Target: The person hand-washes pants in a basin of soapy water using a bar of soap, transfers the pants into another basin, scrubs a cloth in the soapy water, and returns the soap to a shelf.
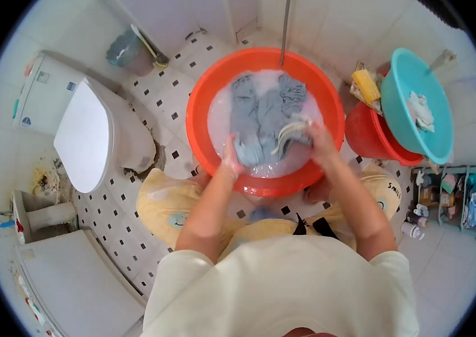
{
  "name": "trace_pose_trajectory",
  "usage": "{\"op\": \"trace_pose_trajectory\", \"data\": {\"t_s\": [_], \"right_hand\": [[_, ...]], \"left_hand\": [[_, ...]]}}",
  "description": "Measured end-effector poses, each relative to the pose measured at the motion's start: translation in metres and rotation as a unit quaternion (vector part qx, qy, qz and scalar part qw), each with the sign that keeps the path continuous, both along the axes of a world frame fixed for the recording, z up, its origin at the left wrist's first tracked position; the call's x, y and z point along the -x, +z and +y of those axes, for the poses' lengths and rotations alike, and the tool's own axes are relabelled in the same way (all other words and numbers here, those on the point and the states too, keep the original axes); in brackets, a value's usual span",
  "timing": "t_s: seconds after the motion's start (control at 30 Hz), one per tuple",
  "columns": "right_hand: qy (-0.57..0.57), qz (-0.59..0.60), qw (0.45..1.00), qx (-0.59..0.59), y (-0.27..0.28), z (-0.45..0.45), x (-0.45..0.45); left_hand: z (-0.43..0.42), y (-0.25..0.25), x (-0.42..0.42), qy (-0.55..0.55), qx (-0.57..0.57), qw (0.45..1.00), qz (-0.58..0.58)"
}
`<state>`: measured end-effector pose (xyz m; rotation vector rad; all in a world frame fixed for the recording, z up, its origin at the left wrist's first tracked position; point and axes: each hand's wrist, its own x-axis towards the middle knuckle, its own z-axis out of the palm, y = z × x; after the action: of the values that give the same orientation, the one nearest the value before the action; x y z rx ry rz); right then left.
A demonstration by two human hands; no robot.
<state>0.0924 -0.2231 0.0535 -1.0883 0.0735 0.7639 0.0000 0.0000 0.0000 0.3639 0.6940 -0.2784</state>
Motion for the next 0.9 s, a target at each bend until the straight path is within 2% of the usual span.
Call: {"op": "trace_pose_trajectory", "data": {"t_s": [0.03,0.07,0.1,0.13,0.23,0.27,0.33,0.4,0.5,0.53,0.6,0.63,0.67,0.7,0.73,0.77,0.83,0.87,0.9], "right_hand": [[-0.072,0.085,0.991,0.069,-0.007,-0.001,0.025],[-0.069,0.09,0.99,0.08,-0.016,-0.003,0.045],[-0.063,0.139,0.984,0.095,-0.052,0.008,0.075],[-0.055,0.176,0.982,0.05,-0.066,0.008,0.09],[0.05,0.119,0.985,0.118,-0.081,0.018,0.101],[0.109,0.111,0.978,0.142,-0.081,0.019,0.104],[0.143,0.089,0.981,0.092,-0.081,0.016,0.105],[0.168,0.085,0.98,0.062,-0.079,0.014,0.103],[0.226,0.074,0.971,0.001,-0.049,0.02,0.084],[0.273,0.068,0.96,0.001,-0.059,0.015,0.079],[0.271,0.083,0.958,0.035,-0.052,0.013,0.072],[0.27,0.089,0.957,0.051,-0.041,0.014,0.066],[0.279,0.133,0.939,0.15,-0.026,0.011,0.054],[0.212,0.16,0.947,0.179,-0.028,0.006,0.047],[0.146,0.126,0.949,0.248,-0.048,-0.002,0.038],[0.086,0.106,0.938,0.319,-0.067,-0.012,0.031],[0.107,0.09,0.9,0.412,-0.084,-0.024,0.016],[0.12,0.125,0.913,0.371,-0.09,-0.025,0.014],[0.134,0.155,0.922,0.329,-0.092,-0.02,0.011]], "left_hand": [[-0.013,-0.008,0.011,-0.015,0.049,0.999,-0.017],[-0.023,-0.011,0.02,-0.038,0.058,0.998,-0.003],[-0.02,-0.037,0.045,-0.058,0.07,0.994,0.056],[-0.026,-0.041,0.053,-0.082,0.079,0.991,0.075],[-0.034,-0.036,0.043,-0.166,0.092,0.98,0.068],[-0.033,-0.036,0.041,-0.201,0.128,0.967,0.085],[-0.04,-0.051,0.047,-0.224,0.161,0.961,0.005],[-0.041,-0.05,0.054,-0.228,0.107,0.968,0.019],[-0.046,-0.041,0.046,-0.159,0.113,0.979,0.067],[-0.045,-0.043,0.045,-0.168,0.098,0.979,0.058],[-0.042,-0.046,0.046,-0.182,0.068,0.98,0.042],[-0.042,-0.048,0.044,-0.196,-0.012,0.979,0.048],[-0.045,-0.049,0.043,-0.209,-0.091,0.972,0.055],[-0.048,-0.052,0.042,-0.22,-0.17,0.959,0.061],[-0.049,-0.057,0.04,-0.255,-0.256,0.932,0.031],[-0.053,-0.054,0.039,-0.262,-0.284,0.922,0.032],[-0.062,-0.043,0.034,-0.278,-0.338,0.899,0.03],[-0.069,-0.052,0.037,-0.194,-0.305,0.93,-0.062],[-0.069,-0.057,0.033,-0.293,-0.395,0.86,-0.135]]}}
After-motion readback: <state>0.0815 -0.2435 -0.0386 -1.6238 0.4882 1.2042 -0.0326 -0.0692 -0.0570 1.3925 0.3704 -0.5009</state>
